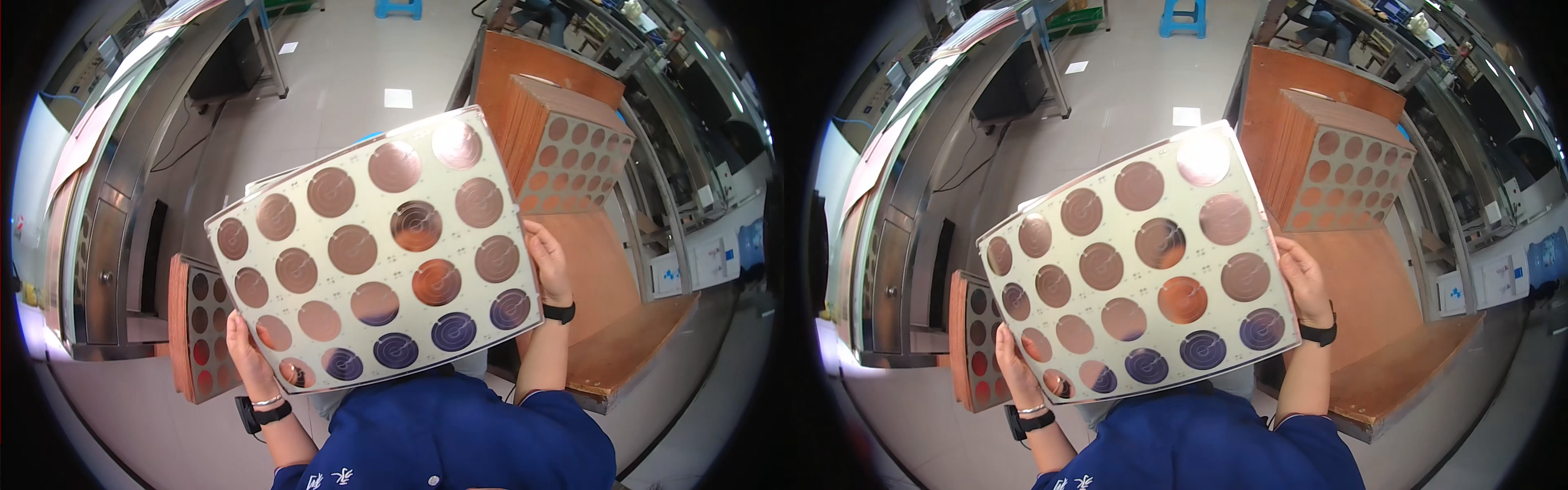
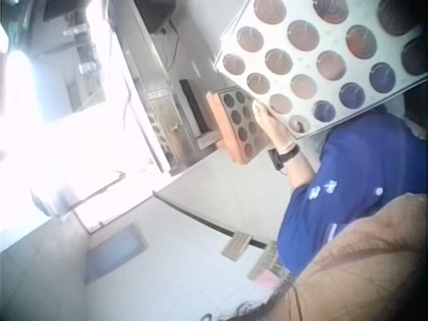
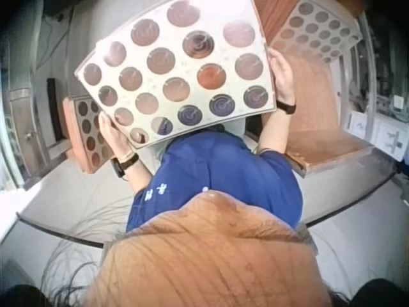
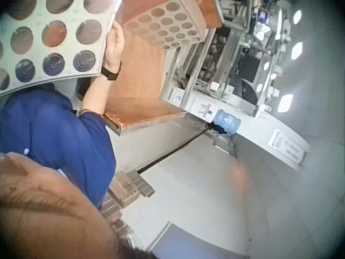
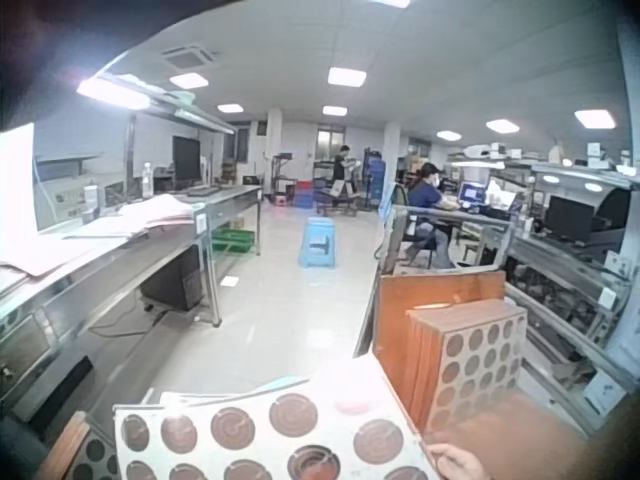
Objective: Inspecting and flipping large etched metal sheets or circuit board panels on a production floor.
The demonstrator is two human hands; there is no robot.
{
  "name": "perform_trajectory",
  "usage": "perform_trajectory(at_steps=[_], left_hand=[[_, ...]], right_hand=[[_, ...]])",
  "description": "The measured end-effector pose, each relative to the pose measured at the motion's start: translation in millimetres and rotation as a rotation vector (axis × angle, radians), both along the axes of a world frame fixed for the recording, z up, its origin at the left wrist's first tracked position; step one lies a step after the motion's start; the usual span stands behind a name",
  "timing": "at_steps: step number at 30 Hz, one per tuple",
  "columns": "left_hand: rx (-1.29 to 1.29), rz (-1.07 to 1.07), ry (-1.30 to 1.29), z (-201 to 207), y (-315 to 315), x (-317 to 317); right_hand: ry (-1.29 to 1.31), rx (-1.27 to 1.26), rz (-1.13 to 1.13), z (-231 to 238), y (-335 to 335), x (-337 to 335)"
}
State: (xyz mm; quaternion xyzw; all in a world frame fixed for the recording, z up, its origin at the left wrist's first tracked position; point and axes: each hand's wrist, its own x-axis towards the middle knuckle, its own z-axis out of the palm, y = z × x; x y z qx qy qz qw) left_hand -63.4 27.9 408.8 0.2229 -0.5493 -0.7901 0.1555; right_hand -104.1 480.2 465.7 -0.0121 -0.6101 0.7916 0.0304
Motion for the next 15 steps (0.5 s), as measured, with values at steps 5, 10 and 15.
perform_trajectory(at_steps=[5, 10, 15], left_hand=[[-0.056, -0.003, 0.017, 3, 1, 3], [-0.001, 0.008, 0.035, 3, -8, 12], [0.035, -0.052, 0.151, 11, -13, 6]], right_hand=[[-0.019, 0.033, 0.069, 3, -1, 0], [0.018, 0.058, 0.076, 0, 3, 1], [0.097, 0.053, -0.008, 1, -1, 3]])
